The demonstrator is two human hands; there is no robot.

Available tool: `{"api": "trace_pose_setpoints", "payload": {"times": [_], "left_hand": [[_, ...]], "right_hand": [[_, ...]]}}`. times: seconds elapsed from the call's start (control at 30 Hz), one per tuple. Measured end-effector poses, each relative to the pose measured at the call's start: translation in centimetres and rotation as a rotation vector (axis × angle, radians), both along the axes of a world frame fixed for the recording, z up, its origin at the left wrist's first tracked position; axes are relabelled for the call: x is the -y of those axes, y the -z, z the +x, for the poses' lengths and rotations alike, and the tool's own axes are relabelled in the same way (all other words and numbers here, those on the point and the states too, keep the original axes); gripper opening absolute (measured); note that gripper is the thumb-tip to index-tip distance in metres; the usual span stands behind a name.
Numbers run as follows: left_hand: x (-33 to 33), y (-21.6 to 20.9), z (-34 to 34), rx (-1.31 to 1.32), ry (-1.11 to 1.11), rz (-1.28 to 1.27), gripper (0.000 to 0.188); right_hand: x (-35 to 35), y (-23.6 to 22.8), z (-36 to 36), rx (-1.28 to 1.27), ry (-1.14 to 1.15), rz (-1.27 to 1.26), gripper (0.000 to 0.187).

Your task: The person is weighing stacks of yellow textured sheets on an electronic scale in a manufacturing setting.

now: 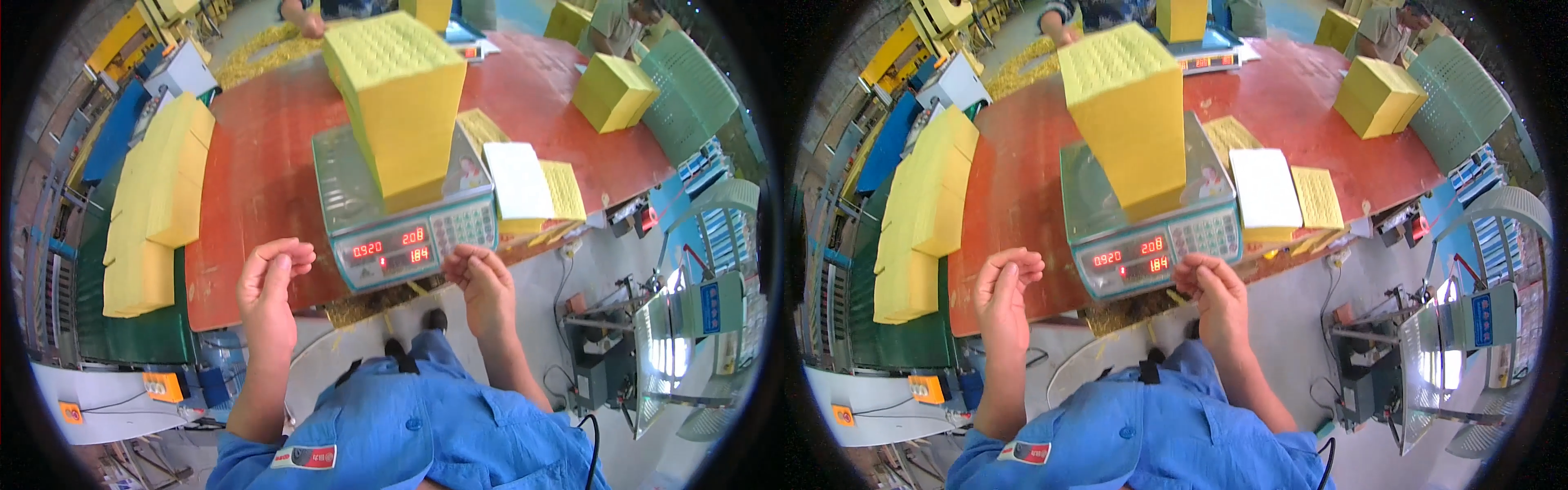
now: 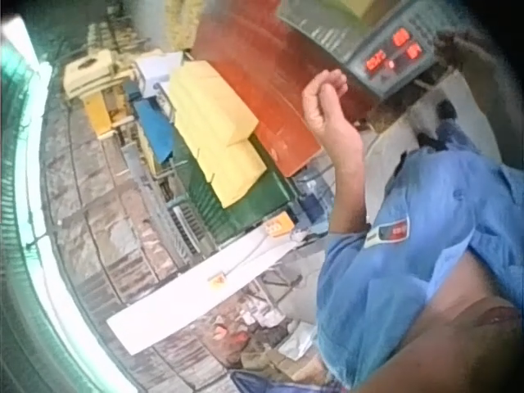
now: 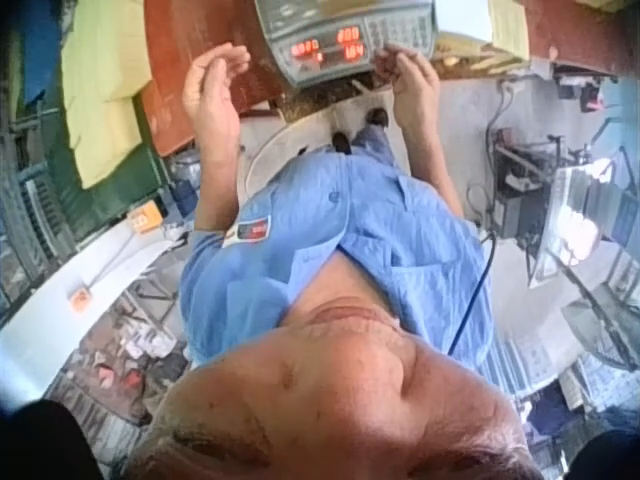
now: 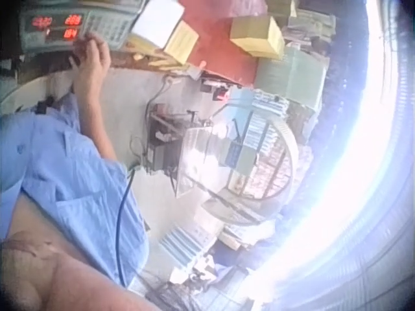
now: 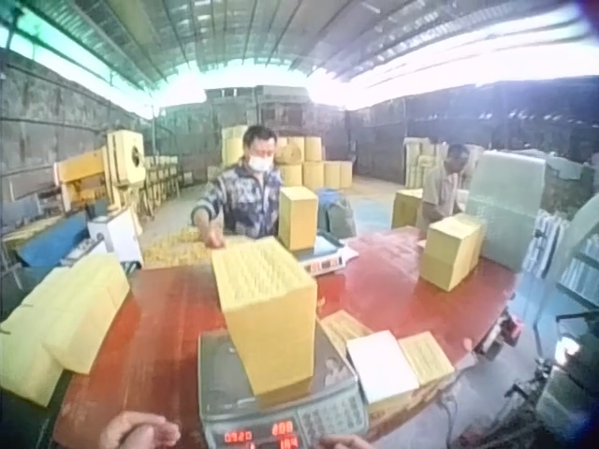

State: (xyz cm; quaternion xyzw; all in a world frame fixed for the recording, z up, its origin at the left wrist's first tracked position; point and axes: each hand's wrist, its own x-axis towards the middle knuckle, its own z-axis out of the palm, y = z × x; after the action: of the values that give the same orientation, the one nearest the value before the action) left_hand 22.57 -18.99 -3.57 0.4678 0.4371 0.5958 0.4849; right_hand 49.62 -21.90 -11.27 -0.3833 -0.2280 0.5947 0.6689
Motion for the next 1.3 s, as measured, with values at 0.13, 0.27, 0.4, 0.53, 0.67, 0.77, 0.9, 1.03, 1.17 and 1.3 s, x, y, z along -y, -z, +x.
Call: {"api": "trace_pose_setpoints", "payload": {"times": [0.13,0.27,0.4,0.53,0.67,0.77,0.9,1.03,1.17,1.3], "left_hand": [[-3.8,-7.6,4.2,-0.532,0.014,0.662,0.016],[-9.1,-11.7,7.9,-0.761,0.063,0.801,0.024],[-13.0,-12.7,9.8,-0.785,0.122,0.615,0.030],[-14.7,-12.3,10.3,-0.872,0.098,0.504,0.033],[-15.2,-12.6,10.5,-0.896,0.110,0.450,0.027],[-15.1,-12.5,10.5,-0.866,0.111,0.442,0.021],[-15.1,-12.9,10.3,-0.892,0.106,0.448,0.017],[-15.1,-12.5,10.3,-0.918,0.071,0.545,0.011],[-15.3,-11.8,10.1,-1.025,-0.025,0.774,0.009],[-14.9,-12.3,10.0,-1.034,-0.066,0.915,0.011]], "right_hand": [[-1.3,-1.5,0.4,-0.011,-0.072,-0.004,0.023],[-2.9,-2.0,2.0,-0.040,-0.125,0.014,0.021],[-4.7,-2.2,3.7,-0.056,-0.211,0.015,0.020],[-6.6,-2.8,5.6,-0.065,-0.329,0.056,0.021],[-8.2,-3.7,6.5,-0.059,-0.418,0.055,0.021],[-8.8,-3.8,6.4,-0.054,-0.499,0.051,0.021],[-8.7,-3.7,5.8,-0.078,-0.539,0.037,0.021],[-7.8,-4.0,5.1,-0.075,-0.503,0.001,0.021],[-6.5,-4.5,3.5,-0.086,-0.448,0.054,0.020],[-4.6,-4.9,1.9,-0.088,-0.400,0.074,0.020]]}}
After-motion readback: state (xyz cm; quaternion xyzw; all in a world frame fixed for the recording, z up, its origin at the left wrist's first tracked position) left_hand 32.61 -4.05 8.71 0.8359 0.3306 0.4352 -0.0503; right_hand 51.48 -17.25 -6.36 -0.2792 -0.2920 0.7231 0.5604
